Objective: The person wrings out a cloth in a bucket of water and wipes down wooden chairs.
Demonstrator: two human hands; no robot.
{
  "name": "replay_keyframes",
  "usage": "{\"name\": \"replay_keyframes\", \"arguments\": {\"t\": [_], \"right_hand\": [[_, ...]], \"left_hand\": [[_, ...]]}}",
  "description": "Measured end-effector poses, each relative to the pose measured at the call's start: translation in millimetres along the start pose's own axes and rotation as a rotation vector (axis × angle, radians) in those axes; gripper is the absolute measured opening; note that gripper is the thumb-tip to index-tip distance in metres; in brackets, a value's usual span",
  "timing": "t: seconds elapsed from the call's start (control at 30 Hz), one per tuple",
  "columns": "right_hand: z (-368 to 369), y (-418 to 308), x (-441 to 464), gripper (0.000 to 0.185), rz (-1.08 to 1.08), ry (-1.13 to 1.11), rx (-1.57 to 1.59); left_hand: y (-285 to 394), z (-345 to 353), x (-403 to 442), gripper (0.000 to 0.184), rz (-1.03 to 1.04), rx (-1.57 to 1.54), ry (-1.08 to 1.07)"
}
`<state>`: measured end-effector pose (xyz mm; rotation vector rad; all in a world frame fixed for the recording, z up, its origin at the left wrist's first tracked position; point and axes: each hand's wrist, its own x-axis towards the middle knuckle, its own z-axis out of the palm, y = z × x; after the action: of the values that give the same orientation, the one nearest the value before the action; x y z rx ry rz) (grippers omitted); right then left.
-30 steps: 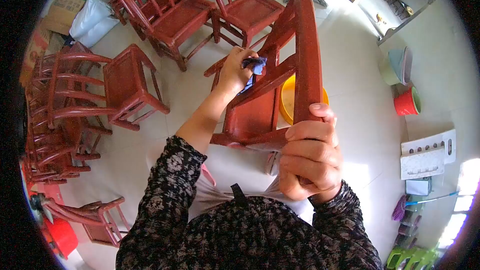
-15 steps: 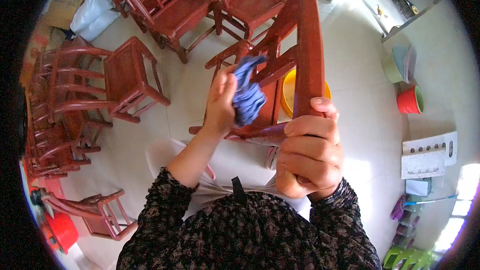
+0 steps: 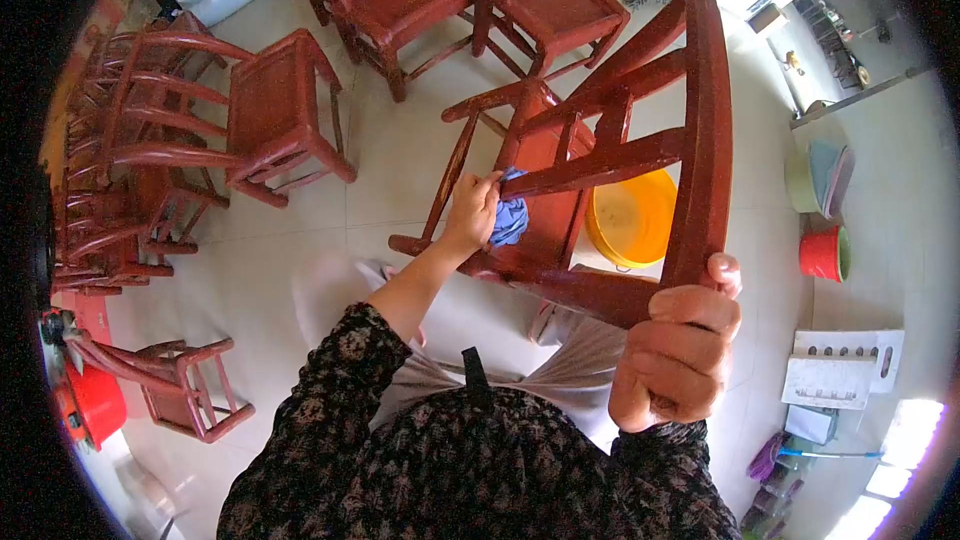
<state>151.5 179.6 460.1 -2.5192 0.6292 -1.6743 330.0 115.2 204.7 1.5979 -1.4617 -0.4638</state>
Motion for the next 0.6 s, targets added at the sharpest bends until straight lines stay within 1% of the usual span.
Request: {"name": "replay_keyframes", "arguments": {"t": [0.03,0.1,0.13,0.17,0.23,0.27,0.3,0.37,0.43,0.5,0.53,0.6], "right_hand": [[-1.2,-0.3,0.2,0.011,-0.005,-0.002,-0.002],[0.9,1.6,0.7,0.014,-0.022,0.03,0.036],[4.5,2.5,0.2,0.014,-0.025,0.033,0.035],[9.4,2.2,-1.1,0.015,-0.033,0.103,0.039],[17.2,3.8,-2.6,0.016,-0.054,0.235,0.053],[18.6,4.4,-1.7,0.014,-0.058,0.238,0.017],[17.8,9.0,-1.8,0.014,-0.056,0.238,0.018],[15.2,20.1,-3.2,0.013,-0.251,0.18,0.172],[19.9,21.8,-6.3,0.009,-0.233,0.229,0.134],[22.6,22.4,-6.8,0.009,-0.269,0.289,0.147],[23.0,19.8,-6.4,0.009,-0.236,0.289,0.102],[22.6,17.2,-8.9,0.012,-0.199,0.321,0.074]], "left_hand": [[-2.5,1.4,1.7,0.026,0.002,-0.004,0.004],[-4.7,2.3,8.3,0.025,-0.069,-0.223,0.088],[-0.6,0.9,12.7,0.024,-0.087,-0.214,0.096],[-1.8,5.0,17.2,0.024,-0.085,-0.215,0.094],[-4.2,13.1,28.1,0.024,-0.052,-0.063,0.021],[-7.4,14.2,32.5,0.027,-0.101,-0.029,-0.069],[-9.7,14.7,35.8,0.027,-0.104,-0.028,-0.07],[-15.2,15.4,44.4,0.029,-0.081,-0.092,-0.092],[-21.4,21.9,52.4,0.03,-0.065,-0.098,-0.078],[-28.3,28.6,60.6,0.028,-0.121,-0.219,-0.082],[-39.2,37.3,66.6,0.028,-0.125,-0.218,-0.087],[-51.2,47.1,75.9,0.028,-0.158,-0.283,-0.013]]}}
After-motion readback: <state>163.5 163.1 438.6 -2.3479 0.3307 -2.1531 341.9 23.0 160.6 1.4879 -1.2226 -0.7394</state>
